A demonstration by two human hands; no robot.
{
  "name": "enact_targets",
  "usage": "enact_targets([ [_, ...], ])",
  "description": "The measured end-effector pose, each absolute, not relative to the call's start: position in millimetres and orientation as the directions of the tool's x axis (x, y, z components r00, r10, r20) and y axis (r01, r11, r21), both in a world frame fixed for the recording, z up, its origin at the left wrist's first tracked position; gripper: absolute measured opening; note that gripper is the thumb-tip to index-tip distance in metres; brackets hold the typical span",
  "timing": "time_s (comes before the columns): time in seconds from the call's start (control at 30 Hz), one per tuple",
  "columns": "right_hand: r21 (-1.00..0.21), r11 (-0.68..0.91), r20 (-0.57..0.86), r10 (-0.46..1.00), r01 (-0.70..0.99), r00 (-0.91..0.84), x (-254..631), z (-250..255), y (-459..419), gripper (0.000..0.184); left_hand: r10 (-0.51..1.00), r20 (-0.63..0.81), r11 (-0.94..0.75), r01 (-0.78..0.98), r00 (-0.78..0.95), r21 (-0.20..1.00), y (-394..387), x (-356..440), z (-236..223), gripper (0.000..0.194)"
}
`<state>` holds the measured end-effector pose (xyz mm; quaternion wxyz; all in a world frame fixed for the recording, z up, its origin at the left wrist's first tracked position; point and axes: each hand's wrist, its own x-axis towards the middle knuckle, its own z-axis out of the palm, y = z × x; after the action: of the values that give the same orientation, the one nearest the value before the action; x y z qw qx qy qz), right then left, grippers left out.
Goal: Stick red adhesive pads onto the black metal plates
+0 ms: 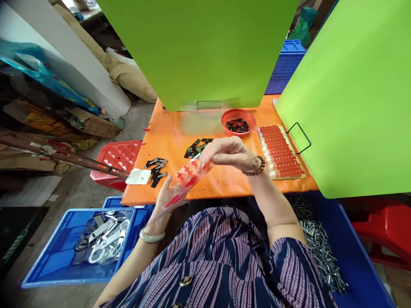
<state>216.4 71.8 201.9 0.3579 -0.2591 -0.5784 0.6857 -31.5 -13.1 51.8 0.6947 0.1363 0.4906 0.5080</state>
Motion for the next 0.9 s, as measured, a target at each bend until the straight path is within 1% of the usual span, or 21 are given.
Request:
enact_targets([
  [0.07,-0.979,-0.096,0.023,0.819,-0.177,-0.574,235.1,181.6,85.9,0.021,0.785,-0.615,0.447,-0.625,-0.068,0.640,-12.0,-36.2,46.4,0.016],
  [0.1,-0.982,-0.112,-0.011,0.839,-0.154,-0.544,245.5,170.4,92.5,0.019,0.751,-0.654,0.453,-0.653,-0.086,0.606,-12.7,-37.7,43.9,0.011],
  [0.13,-0.986,-0.114,-0.034,0.853,-0.123,-0.520,256.4,158.3,98.7,0.016,0.723,-0.683,0.456,-0.670,-0.106,0.586,-14.3,-38.3,41.8,0.010],
  [0.17,-0.991,-0.089,-0.028,0.865,-0.098,-0.502,267.5,145.3,104.5,0.014,0.704,-0.702,0.466,-0.676,-0.108,0.571,-17.0,-38.0,40.1,0.009],
  [0.23,-0.999,-0.029,-0.017,0.885,-0.018,-0.466,288.6,117.4,114.8,0.014,0.701,-0.709,0.504,-0.652,-0.075,0.567,-24.5,-34.5,38.5,0.006],
  [0.3,-0.995,-0.034,-0.067,0.924,0.094,-0.375,306.1,89.1,123.8,0.014,0.704,-0.710,0.552,-0.607,-0.030,0.572,-32.7,-28.1,38.7,0.006],
  [0.37,-0.964,-0.050,-0.127,0.950,0.261,-0.286,318.8,64.7,131.6,0.009,0.698,-0.716,0.600,-0.548,0.002,0.583,-38.6,-20.6,39.9,0.006],
  [0.4,-0.930,-0.025,-0.130,0.955,0.367,-0.266,323.4,55.1,135.2,0.007,0.695,-0.719,0.618,-0.519,0.008,0.591,-40.0,-16.8,40.7,0.004],
  [0.43,-0.881,0.027,-0.107,0.961,0.472,-0.254,327.1,47.7,138.7,0.010,0.691,-0.723,0.632,-0.492,0.007,0.599,-40.2,-13.3,41.5,0.003],
  [0.5,-0.745,0.149,-0.029,0.967,0.650,-0.255,332.6,39.1,145.2,0.017,0.686,-0.727,0.645,-0.453,-0.011,0.615,-37.7,-7.2,42.9,0.002],
  [0.53,-0.672,0.196,0.014,0.968,0.715,-0.252,334.4,37.5,148.3,0.020,0.687,-0.726,0.647,-0.441,-0.018,0.622,-35.4,-4.7,43.5,0.003],
  [0.6,-0.553,0.238,0.084,0.969,0.798,-0.231,335.1,37.9,153.9,0.026,0.697,-0.716,0.640,-0.428,-0.025,0.638,-29.8,-0.5,44.1,0.004],
  [0.67,-0.498,0.268,0.153,0.963,0.825,-0.220,329.4,40.3,158.2,0.030,0.710,-0.704,0.629,-0.427,-0.025,0.649,-24.5,2.6,43.7,0.005],
  [0.73,-0.487,0.322,0.209,0.945,0.812,-0.250,314.1,41.5,161.7,0.033,0.709,-0.705,0.627,-0.439,-0.020,0.644,-20.5,5.0,42.5,0.006],
  [0.83,-0.507,0.408,0.231,0.913,0.759,-0.337,273.8,37.3,168.0,0.036,0.697,-0.716,0.638,-0.480,0.027,0.603,-17.1,8.0,40.3,0.010],
  [0.9,-0.543,0.474,0.226,0.878,0.693,-0.423,241.7,30.3,175.1,0.043,0.693,-0.717,0.641,-0.513,0.069,0.571,-15.6,9.7,39.1,0.013],
])
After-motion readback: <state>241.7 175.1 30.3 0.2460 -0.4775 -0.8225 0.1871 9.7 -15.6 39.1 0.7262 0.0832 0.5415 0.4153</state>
